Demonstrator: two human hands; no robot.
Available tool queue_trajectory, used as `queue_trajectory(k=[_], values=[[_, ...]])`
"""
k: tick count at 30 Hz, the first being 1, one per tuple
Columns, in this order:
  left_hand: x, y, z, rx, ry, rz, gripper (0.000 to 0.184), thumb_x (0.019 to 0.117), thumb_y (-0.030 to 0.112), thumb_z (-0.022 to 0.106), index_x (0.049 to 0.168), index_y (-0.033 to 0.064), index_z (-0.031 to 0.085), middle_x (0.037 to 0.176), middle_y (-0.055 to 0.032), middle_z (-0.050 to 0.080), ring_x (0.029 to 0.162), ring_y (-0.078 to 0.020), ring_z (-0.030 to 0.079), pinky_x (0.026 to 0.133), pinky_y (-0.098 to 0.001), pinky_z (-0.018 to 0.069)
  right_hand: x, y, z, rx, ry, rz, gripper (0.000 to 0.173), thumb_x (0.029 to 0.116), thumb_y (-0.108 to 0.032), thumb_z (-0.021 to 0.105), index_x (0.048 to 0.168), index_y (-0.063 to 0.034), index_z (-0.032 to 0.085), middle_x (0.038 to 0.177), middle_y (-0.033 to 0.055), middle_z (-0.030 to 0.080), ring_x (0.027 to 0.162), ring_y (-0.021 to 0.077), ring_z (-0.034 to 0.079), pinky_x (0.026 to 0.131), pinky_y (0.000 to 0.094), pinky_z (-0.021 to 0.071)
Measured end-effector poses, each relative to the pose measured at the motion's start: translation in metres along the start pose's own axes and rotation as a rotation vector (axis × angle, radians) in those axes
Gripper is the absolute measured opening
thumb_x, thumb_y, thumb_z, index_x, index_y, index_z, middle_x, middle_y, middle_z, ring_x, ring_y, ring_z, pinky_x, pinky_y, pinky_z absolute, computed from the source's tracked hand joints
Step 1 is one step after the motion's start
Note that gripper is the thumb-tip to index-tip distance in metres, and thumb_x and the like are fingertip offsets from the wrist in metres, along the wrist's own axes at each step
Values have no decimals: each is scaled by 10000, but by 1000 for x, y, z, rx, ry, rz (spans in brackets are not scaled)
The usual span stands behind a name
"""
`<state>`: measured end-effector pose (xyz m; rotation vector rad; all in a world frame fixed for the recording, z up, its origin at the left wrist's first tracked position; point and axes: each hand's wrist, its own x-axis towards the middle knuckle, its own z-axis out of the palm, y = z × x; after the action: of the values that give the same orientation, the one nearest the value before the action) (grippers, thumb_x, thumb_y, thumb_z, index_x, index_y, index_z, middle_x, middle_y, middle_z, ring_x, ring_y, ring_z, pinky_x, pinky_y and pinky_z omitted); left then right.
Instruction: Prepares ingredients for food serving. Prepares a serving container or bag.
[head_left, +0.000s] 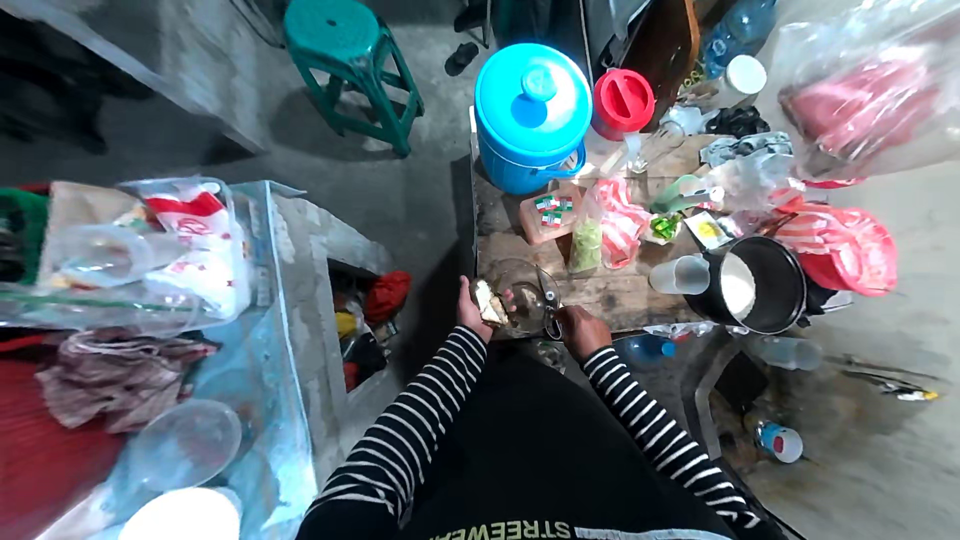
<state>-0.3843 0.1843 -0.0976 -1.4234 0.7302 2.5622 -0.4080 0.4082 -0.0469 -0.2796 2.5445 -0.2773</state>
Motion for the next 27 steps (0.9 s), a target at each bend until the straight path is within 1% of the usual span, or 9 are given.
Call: queue_trajectory(k=[2,6,8,15,17,19,22,25,27], values=[[-1,-4,-2,-13,-17,-5,836,1011,733,201,1404,47,473,1100,-282,678,948,-421,699,766,-563,592,-5,0,2,-70,102,-56,331,1066,-272,469,1267,-126,688,1245,128,710,987,352,740,788,563,597],[0,-10,-2,0,-12,3,844,1005,740,234,1424,47,471,1139,-288,679,989,-431,702,785,-569,598,-1,3,10,-112,156,-98,302,1043,-202,491,1240,-96,694,1217,148,714,988,357,738,761,555,600],[-4,-15,-3,3,8,-6,844,1002,742,248,1424,47,475,1144,-283,684,989,-424,706,788,-568,598,-4,1,8,-130,110,-83,314,1050,-210,477,1257,-95,685,1251,145,703,1032,356,727,794,556,591],[-5,-22,-6,-4,-7,31,833,1006,738,231,1425,62,480,1157,-276,682,999,-426,703,793,-574,596,-4,2,5,-137,161,-80,315,1053,-258,482,1212,-115,712,1206,126,719,979,347,738,752,554,593],[-6,-26,-10,1,-25,48,828,1014,729,210,1426,62,476,1148,-271,684,987,-421,703,790,-574,593,-5,2,4,-147,114,-57,341,1065,-287,463,1234,-109,699,1238,132,710,1002,360,732,783,568,585],[-5,-28,-11,1,-32,42,835,1010,737,209,1436,69,470,1155,-272,682,992,-418,702,797,-573,592,-4,4,7,-160,153,-72,335,1063,-285,462,1211,-109,705,1202,132,719,960,357,739,747,562,589],[-6,-32,-11,8,-39,27,846,1003,747,212,1445,73,469,1177,-268,679,1023,-416,696,819,-571,588,-5,6,10,-148,154,-75,331,1061,-281,467,1219,-121,709,1210,121,721,976,347,738,764,556,588],[-4,-34,-8,12,-33,37,833,999,749,242,1464,93,461,1202,-249,675,1037,-400,693,837,-564,585,-12,8,6,-58,243,-107,299,1032,-280,526,1202,-134,724,1174,103,730,920,316,747,728,530,603],[-1,-35,-3,33,0,46,820,992,755,264,1443,109,494,1177,-216,692,1026,-365,698,849,-552,583,-20,8,-2,75,264,-109,301,1009,-284,549,1208,-156,735,1153,62,746,917,259,745,760,509,606]])
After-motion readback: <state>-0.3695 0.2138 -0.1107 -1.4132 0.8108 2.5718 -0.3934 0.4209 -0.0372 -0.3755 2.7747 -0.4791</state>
